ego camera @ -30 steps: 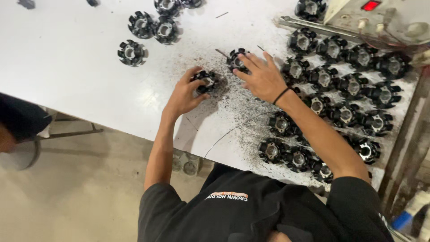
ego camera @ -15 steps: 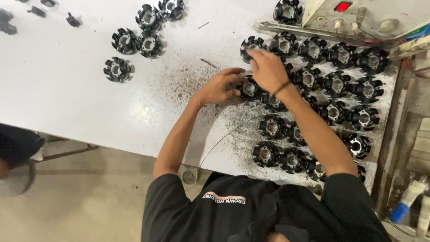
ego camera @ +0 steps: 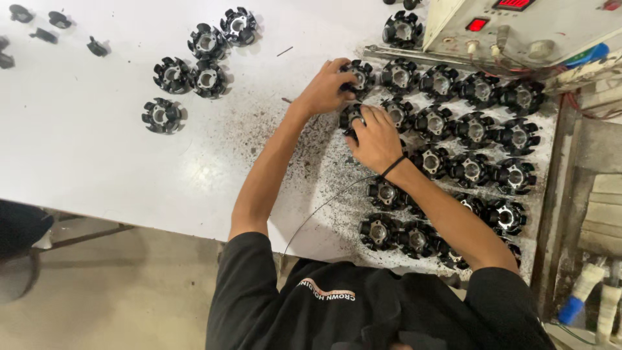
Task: The person arranges black splined rotor hubs on a workbench, then uses a heated blue-handled tool to press into the center bore of each hub one at a time, working through the rows of parts laid out on the bench.
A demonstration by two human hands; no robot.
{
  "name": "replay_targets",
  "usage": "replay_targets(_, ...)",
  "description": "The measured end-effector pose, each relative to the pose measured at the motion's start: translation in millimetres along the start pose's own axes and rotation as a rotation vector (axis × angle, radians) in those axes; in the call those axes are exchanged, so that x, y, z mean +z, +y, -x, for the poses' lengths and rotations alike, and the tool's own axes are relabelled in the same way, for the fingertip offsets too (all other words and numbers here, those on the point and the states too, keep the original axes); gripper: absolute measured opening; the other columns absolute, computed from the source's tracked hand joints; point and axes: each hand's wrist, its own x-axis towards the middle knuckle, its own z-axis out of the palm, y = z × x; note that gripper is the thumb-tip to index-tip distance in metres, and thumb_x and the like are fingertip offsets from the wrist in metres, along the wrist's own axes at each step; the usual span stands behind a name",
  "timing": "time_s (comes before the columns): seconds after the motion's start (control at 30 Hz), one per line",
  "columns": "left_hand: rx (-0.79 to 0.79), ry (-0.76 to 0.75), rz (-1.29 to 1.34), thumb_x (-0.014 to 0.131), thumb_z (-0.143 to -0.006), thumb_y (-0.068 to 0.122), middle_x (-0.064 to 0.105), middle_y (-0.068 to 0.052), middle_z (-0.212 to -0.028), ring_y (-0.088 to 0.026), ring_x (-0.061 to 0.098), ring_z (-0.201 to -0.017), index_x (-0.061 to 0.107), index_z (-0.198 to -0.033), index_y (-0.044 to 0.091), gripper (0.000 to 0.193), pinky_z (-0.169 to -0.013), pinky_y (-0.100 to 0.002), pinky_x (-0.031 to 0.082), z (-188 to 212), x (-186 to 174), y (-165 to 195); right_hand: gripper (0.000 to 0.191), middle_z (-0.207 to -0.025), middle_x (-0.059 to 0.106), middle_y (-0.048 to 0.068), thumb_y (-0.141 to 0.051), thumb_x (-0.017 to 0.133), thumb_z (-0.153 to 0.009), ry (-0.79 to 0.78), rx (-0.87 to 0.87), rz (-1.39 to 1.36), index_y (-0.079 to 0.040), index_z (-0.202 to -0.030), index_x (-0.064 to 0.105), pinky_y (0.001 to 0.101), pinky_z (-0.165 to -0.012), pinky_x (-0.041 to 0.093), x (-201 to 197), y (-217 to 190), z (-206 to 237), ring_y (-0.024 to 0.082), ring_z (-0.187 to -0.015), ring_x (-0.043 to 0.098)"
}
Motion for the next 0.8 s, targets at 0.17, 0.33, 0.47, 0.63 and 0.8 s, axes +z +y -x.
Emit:
replay_targets(0.17,0.058,0.053,-0.039,0.085,-0.083,0.025,0.048,-0.02,-0.15,-0.044,0.049,-0.13,0.07,-0.116,0.015,0.037,-0.109,-0.05,0.045,-9.3,3.0,16.0,0.036,-0.131,0.061,0.027,-0.03,0.079,-0.086,-0.021,0.0,0.048,0.004,-0.096,0.074,0.0515,-0.116,0.039,4.5,-3.7,-11.3,0.04,-0.126,0.055)
replay_targets(0.33,0.045,0.008,-0.024,0.078,-0.094,0.028,0.034,-0.024,-0.163,-0.044,0.04,-0.144,0.056,-0.143,0.015,0.055,-0.117,-0.054,0.034,-5.9,-27.5,10.3,0.042,-0.133,0.061,0.028,-0.038,0.079,-0.087,-0.079,0.014,0.163,0.002,-0.101,0.076,0.0519,-0.113,0.039,-6.9,-15.6,-2.4,0.039,-0.126,0.055)
replay_targets(0.47,-0.481,0.521,-0.549,0.078,-0.093,0.035,0.043,-0.024,-0.154,-0.042,0.043,-0.142,0.042,-0.153,0.004,0.076,-0.118,-0.052,0.038,13.4,-91.0,-21.6,0.049,-0.139,0.059,0.028,-0.04,0.076,-0.086,-0.013,-0.01,0.119,0.002,-0.112,0.076,0.0542,-0.115,0.034,-15.3,-16.7,12.4,0.039,-0.132,0.052)
replay_targets(0.63,-0.484,0.514,-0.595,0.083,-0.093,0.027,0.054,-0.019,-0.141,-0.043,0.048,-0.139,0.055,-0.13,0.002,0.054,-0.106,-0.055,0.045,48.2,-98.2,-29.9,0.043,-0.139,0.057,0.031,-0.039,0.072,-0.096,-0.062,-0.02,0.006,-0.001,-0.116,0.076,0.056,-0.121,0.029,1.9,9.8,5.4,0.041,-0.136,0.049)
replay_targets(0.8,-0.316,0.314,-0.427,0.087,-0.081,0.026,0.05,-0.028,-0.144,-0.047,0.053,-0.127,0.066,-0.113,0.006,0.043,-0.1,-0.053,0.049,110.9,-51.1,21.5,0.038,-0.139,0.059,0.031,-0.037,0.072,-0.096,-0.083,-0.04,0.038,0.0,-0.103,0.075,0.0531,-0.123,0.03,22.0,23.0,11.7,0.04,-0.137,0.051)
